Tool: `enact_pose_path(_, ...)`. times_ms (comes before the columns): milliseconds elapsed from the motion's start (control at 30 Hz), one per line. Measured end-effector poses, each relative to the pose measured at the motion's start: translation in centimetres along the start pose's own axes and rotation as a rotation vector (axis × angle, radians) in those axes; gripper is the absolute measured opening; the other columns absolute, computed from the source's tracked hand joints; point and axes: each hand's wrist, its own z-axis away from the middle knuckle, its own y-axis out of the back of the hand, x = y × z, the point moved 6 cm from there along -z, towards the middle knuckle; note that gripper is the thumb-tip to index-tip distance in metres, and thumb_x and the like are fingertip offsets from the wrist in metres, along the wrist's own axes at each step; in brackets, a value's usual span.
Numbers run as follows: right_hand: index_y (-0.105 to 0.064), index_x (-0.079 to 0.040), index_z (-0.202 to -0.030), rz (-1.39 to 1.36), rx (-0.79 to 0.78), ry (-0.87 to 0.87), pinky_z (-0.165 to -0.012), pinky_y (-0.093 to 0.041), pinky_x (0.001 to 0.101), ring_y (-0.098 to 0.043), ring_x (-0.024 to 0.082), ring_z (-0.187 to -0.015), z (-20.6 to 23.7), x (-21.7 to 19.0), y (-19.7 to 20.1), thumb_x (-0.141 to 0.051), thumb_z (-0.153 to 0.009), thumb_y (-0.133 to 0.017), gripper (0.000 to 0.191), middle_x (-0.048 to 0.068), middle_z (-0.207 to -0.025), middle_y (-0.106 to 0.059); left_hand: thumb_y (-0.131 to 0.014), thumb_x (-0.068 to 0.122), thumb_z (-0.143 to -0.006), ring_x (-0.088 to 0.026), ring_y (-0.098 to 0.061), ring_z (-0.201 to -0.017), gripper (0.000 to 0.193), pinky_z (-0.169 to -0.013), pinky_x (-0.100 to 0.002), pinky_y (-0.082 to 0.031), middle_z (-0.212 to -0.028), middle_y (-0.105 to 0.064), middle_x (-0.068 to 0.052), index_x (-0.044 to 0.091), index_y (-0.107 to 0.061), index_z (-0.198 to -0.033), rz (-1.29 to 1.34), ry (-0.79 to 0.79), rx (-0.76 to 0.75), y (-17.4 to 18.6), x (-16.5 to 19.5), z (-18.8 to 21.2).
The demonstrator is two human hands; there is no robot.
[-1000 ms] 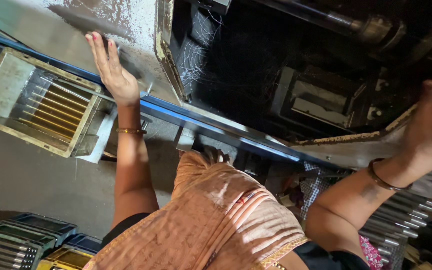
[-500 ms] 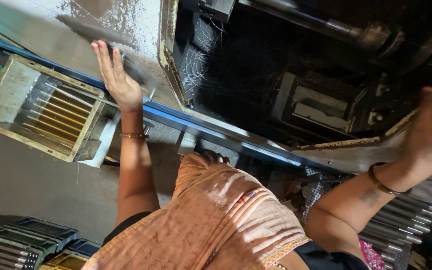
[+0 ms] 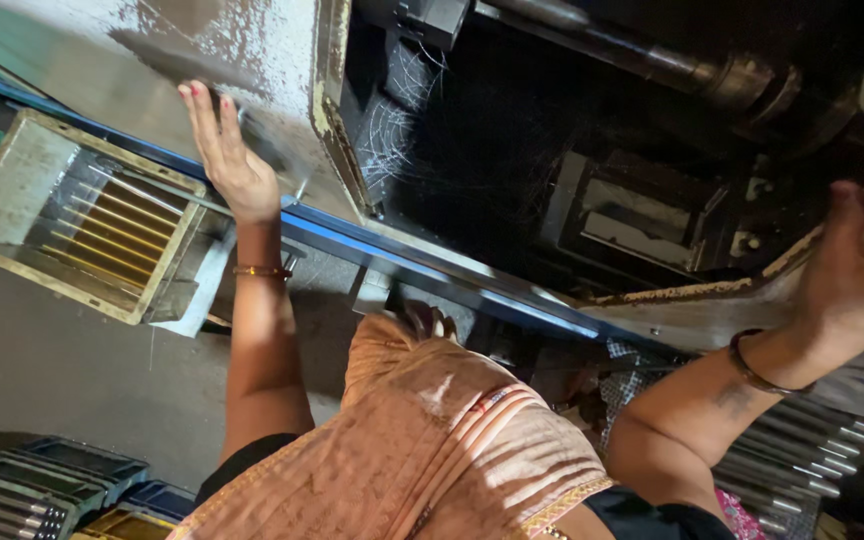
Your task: The person wipes cylindrical metal rods with a cloth, inspects them, and places them into a tray. The person also wipes the surface of a machine and opens its door to insert a rod before closing it.
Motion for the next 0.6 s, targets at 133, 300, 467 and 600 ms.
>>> enact_pose_path(133, -0.059, 0.009, -0.143, -0.083, -0.03, 0.023, -0.099, -0.058, 0.0277, -0.066, 0.016, -0.106, -0.3, -0.4, -0.4, -0.002, -0.108, -0.075, 0.04, 0.013, -0.13, -0.072, -0.043, -0.016, -0.107, -0.035, -0.029, -0.162, 0.069, -0.132, -0.046, -0.029, -0.171, -0.032, -0.008, 0.025, -0.04, -0.163, -0.008, 0.018, -0.008, -0.1, -0.2, -0.4)
enact_pose_path(300, -0.052, 0.007, -0.153, -0.025, -0.05, 0.116, -0.117, -0.054, 0.033, -0.063, 0.023, -0.127, -0.7, -0.5, -0.4, -0.002, -0.106, -0.071, 0.051, 0.018, -0.146, -0.067, -0.044, -0.013, -0.108, -0.038, -0.033, -0.159, 0.062, -0.133, -0.05, -0.031, -0.168, -0.036, -0.012, 0.02, -0.045, -0.16, 0.002, -0.012, 0.022, -0.4, -0.2, -0.7)
enact_pose_path(467, -0.049, 0.0, -0.155, 0.233, -0.036, 0.317, -0.125, -0.043, 0.0413, -0.053, 0.032, -0.15, -1.9, -2.8, -0.3, -0.001, -0.099, -0.076, 0.063, 0.017, -0.161, -0.055, -0.042, -0.007, -0.112, -0.041, -0.034, -0.158, 0.053, -0.133, -0.051, -0.033, -0.167, -0.037, -0.014, 0.017, -0.046, -0.159, -0.007, -0.016, 0.015, -1.1, 0.1, -0.6)
enact_pose_path(600, -0.051, -0.005, -0.16, 0.363, -0.056, 0.354, -0.13, -0.03, 0.0482, -0.037, 0.038, -0.158, -2.9, -3.8, -0.3, -0.006, -0.097, -0.079, 0.069, 0.017, -0.169, -0.044, -0.037, -0.001, -0.113, -0.041, -0.035, -0.157, 0.05, -0.133, -0.052, -0.032, -0.166, -0.039, -0.014, 0.017, -0.046, -0.159, -0.007, -0.025, 0.021, -2.4, -0.1, -0.5)
